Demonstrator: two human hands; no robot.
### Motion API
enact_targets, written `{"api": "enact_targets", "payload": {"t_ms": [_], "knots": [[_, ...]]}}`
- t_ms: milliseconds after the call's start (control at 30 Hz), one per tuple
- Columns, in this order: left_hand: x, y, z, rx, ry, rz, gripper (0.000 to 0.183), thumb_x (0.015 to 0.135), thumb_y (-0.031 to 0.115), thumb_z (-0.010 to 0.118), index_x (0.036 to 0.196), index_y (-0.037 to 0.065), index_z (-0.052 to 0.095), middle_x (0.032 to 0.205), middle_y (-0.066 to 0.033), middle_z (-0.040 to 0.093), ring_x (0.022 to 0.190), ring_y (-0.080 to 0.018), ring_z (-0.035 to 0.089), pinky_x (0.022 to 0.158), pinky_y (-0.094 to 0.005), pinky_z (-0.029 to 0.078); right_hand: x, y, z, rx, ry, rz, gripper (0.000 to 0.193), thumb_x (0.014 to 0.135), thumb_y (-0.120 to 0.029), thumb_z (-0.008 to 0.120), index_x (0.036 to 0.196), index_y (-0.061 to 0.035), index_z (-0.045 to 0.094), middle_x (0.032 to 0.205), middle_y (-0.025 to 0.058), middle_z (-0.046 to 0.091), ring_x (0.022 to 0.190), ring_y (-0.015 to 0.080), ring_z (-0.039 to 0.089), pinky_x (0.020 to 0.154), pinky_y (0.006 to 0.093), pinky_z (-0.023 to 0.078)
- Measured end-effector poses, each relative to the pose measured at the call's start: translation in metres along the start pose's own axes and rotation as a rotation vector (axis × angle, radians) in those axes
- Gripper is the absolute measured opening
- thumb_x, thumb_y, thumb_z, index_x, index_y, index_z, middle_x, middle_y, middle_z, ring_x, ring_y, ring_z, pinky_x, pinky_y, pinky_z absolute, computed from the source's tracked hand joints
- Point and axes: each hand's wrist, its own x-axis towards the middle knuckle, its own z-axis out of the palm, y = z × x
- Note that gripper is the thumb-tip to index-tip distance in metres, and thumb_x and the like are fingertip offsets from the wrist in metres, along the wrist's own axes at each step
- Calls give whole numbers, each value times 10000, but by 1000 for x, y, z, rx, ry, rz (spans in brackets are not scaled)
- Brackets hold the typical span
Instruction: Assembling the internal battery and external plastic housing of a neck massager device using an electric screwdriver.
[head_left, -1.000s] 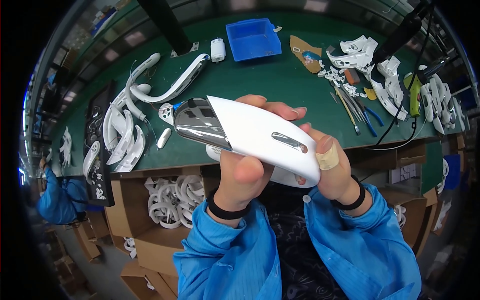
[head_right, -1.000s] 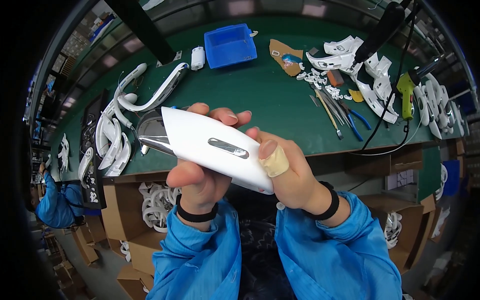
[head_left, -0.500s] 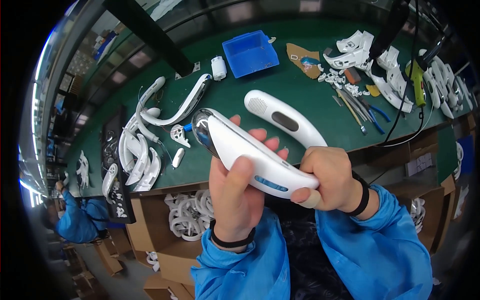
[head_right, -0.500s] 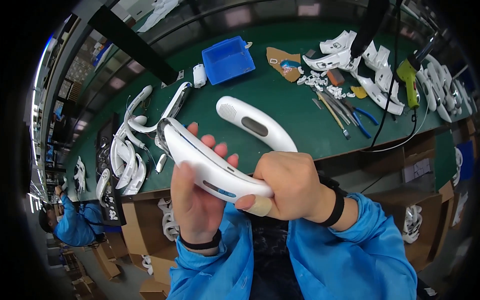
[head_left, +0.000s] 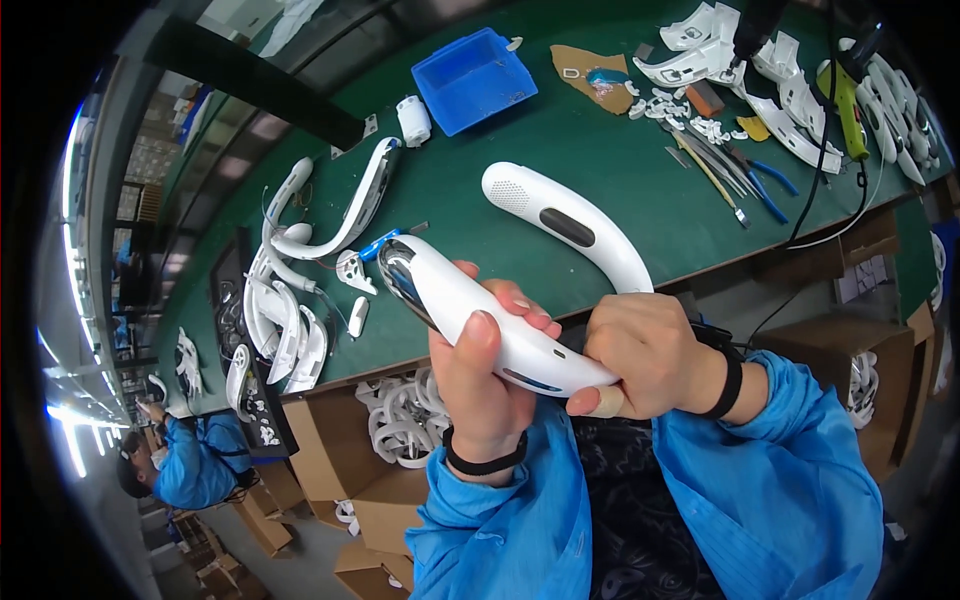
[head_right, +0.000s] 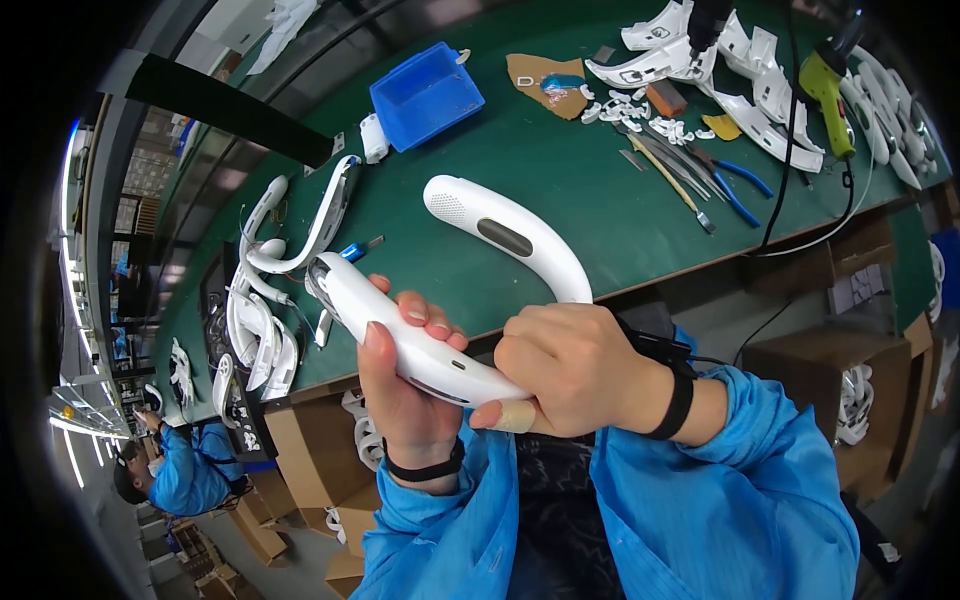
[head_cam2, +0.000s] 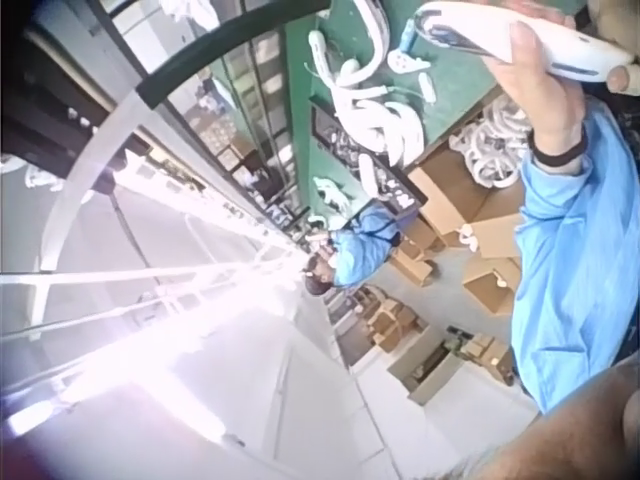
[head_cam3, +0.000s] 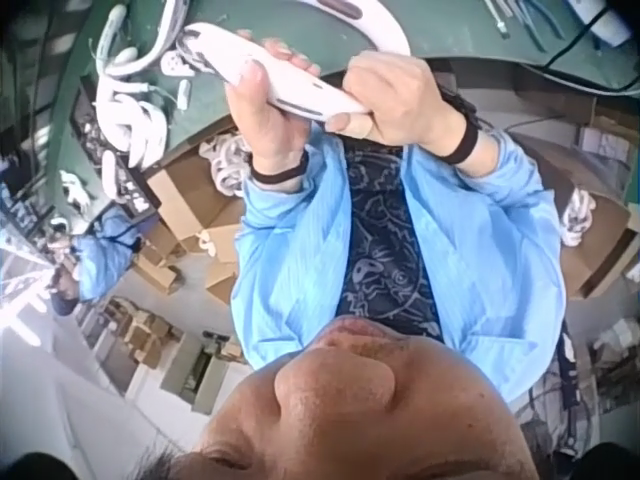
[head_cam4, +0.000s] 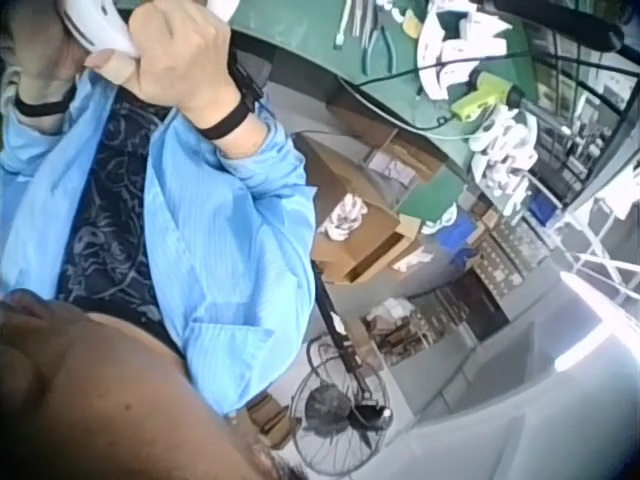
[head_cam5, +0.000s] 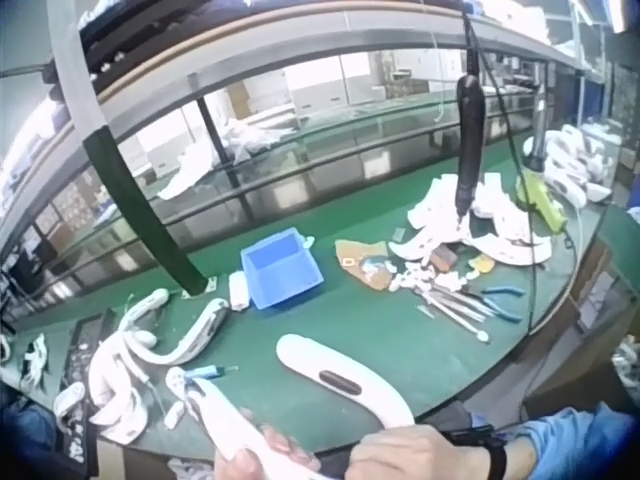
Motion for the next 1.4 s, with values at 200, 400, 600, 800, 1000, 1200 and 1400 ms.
{"api": "enact_targets", "payload": {"t_ms": [200, 400, 600, 800, 1000, 1200, 1400], "knots": [[-9, -12, 0, 156, -105, 116, 639, 868, 381, 806, 1276, 25, 466, 986, -150, 687, 1002, -278, 691, 876, -397, 572, 15, -30, -4, 187, -6, 281, 419, 881, -425, 760, 994, -39, 642, 729, 82, 612, 602, 285, 642, 554, 375, 517], [1, 4, 1, 93, -116, -7, 521, 903, 300, 741, 1261, 28, 478, 949, -137, 672, 1002, -272, 661, 947, -451, 537, 16, -30, -3, 151, -42, 217, 330, 887, -297, 765, 1001, -22, 622, 737, 89, 623, 614, 286, 657, 555, 374, 525], [8, 6, 22, -60, -30, 79, 456, 980, 311, 663, 1298, 43, 478, 1044, -106, 612, 953, -229, 606, 924, -427, 516, 28, -26, -19, 199, -69, 244, 356, 891, -255, 758, 1124, -14, 638, 891, 152, 693, 746, 343, 689, 658, 399, 556], [18, 21, 48, 80, -334, 2, 845, 927, 355, 619, 1600, 17, 237, 1616, -293, 301, 1460, -390, 395, 1216, -495, 306, 35, -25, -41, 506, 23, 514, 451, 951, -240, 705, 1290, 27, 577, 1058, 107, 709, 881, 112, 667, 746, 275, 540], [24, 38, 29, 120, -296, 10, 1038, 786, 195, 898, 1587, 61, 251, 1586, -265, 370, 1473, -354, 396, 1203, -483, 357, 48, -21, -69, 934, -98, 911, 414, 995, -307, 647, 1257, 9, 591, 859, 35, 637, 659, 43, 560, 562, 211, 443], [21, 40, 34, 133, -294, -204, 1152, 649, 369, 980, 1548, 49, 336, 1515, -236, 488, 1452, -363, 434, 1197, -506, 378, 55, -29, -61, 832, -137, 855, 405, 970, -331, 696, 1197, -6, 616, 828, 11, 627, 633, 45, 553, 545, 222, 438], [20, 102, 6, 807, -521, -189, 847, 714, 167, 953, 1424, 6, 518, 1375, -130, 609, 1285, -246, 578, 1152, -441, 419, 67, -21, -101, 860, -164, 850, 480, 899, -346, 787, 1185, 8, 635, 847, -9, 649, 639, 8, 535, 532, 189, 414]]}}
